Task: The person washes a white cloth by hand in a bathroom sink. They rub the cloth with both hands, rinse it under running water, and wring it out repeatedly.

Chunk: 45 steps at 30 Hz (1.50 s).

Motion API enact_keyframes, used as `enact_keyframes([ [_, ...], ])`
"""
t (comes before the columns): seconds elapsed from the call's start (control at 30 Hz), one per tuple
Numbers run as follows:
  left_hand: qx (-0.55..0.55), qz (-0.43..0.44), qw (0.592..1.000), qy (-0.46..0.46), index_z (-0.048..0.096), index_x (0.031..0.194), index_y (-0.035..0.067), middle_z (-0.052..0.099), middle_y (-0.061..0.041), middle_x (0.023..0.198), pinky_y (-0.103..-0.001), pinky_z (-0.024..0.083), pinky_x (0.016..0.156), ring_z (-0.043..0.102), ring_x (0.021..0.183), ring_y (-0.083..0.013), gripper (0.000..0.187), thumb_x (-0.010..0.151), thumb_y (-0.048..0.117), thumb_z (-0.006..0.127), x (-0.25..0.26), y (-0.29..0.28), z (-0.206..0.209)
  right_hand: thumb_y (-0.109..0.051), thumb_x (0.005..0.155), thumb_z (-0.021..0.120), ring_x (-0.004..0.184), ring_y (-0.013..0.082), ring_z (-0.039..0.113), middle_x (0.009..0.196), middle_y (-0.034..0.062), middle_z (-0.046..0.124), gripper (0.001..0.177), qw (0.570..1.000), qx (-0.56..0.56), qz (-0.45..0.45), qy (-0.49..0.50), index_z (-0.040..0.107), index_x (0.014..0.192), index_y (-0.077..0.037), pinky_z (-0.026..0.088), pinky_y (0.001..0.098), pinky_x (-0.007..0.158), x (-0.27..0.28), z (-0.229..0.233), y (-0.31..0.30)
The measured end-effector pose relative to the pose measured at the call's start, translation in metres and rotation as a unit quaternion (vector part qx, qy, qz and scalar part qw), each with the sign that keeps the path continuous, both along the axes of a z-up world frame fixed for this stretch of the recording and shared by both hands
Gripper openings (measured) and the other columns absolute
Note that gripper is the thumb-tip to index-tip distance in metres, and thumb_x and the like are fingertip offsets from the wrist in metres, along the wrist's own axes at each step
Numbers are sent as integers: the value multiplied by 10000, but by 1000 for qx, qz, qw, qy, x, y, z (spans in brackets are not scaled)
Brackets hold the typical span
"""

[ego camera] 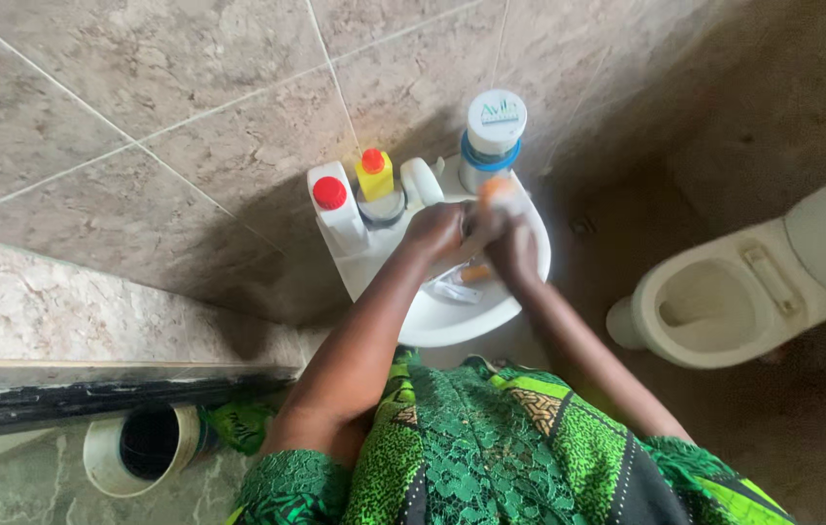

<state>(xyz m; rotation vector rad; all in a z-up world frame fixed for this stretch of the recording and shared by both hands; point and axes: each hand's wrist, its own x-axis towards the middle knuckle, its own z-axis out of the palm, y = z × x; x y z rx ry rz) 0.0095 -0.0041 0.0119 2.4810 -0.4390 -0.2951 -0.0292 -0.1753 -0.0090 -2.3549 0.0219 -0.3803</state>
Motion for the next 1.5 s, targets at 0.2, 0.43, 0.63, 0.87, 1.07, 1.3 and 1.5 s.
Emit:
enact_keyframes([
  [0.2, 26, 15, 999, -18, 650, 1347, 200, 693, -237, 1196, -489, 536, 869, 684, 1064, -412, 521, 845, 172, 512, 23, -10, -26, -114, 864, 734, 1121, 392, 690, 1177, 251, 721, 354, 996, 84, 29, 7, 680, 1198, -10, 526, 455, 970, 35, -27, -16],
  [0.43, 13, 74, 994, 74, 711, 1229, 266, 723, -147, 1179, -463, 524, 894, 702, 1057, -342, 348, 956, 403, 544, 7, -14, 15, -124, 785, 756, 1128, 416, 671, 1170, 286, 703, 444, 996, 81, 40, -11, 661, 1182, 49, 522, 473, 970, 45, -32, -26],
  [0.63, 58, 100, 992, 53, 780, 1127, 211, 754, -162, 1098, -476, 546, 882, 723, 1025, -358, 317, 920, 345, 581, 1, -16, -2, -107, 841, 747, 1144, 454, 641, 1209, 302, 676, 410, 996, 15, 84, -28, 680, 1218, 41, 514, 491, 972, 31, -40, -20],
  [0.87, 47, 110, 992, 33, 769, 1150, 211, 735, -187, 1096, -488, 530, 888, 702, 1026, -377, 301, 936, 314, 584, -6, -22, -4, -150, 764, 746, 1048, 408, 702, 1098, 261, 718, 438, 994, 101, 21, 23, 669, 1153, 36, 544, 474, 866, 46, -25, -44],
  [1.07, 96, 110, 989, 12, 774, 1059, 99, 741, -212, 1085, -487, 551, 882, 723, 1023, -377, 265, 916, 235, 598, 0, -16, -21, -156, 870, 734, 1052, 459, 688, 1052, 282, 717, 261, 992, -35, 124, 4, 733, 1091, -17, 540, 496, 926, 20, -35, -18],
  [1.3, 35, 102, 994, 5, 749, 1094, 150, 735, -193, 1034, -499, 521, 865, 693, 988, -396, 312, 817, 258, 657, -16, -24, 0, -195, 828, 766, 1004, 362, 742, 1055, 226, 738, 375, 989, 129, 6, 78, 686, 1135, 3, 563, 458, 867, 68, -58, -63],
  [1.5, 24, 129, 991, 15, 762, 1121, 139, 745, -208, 1102, -487, 547, 895, 732, 1048, -358, 277, 902, 221, 613, -3, -13, -26, -71, 679, 768, 984, 419, 701, 1046, 259, 720, 497, 995, 19, 102, 11, 706, 1166, 3, 553, 469, 849, 26, -38, -26],
])
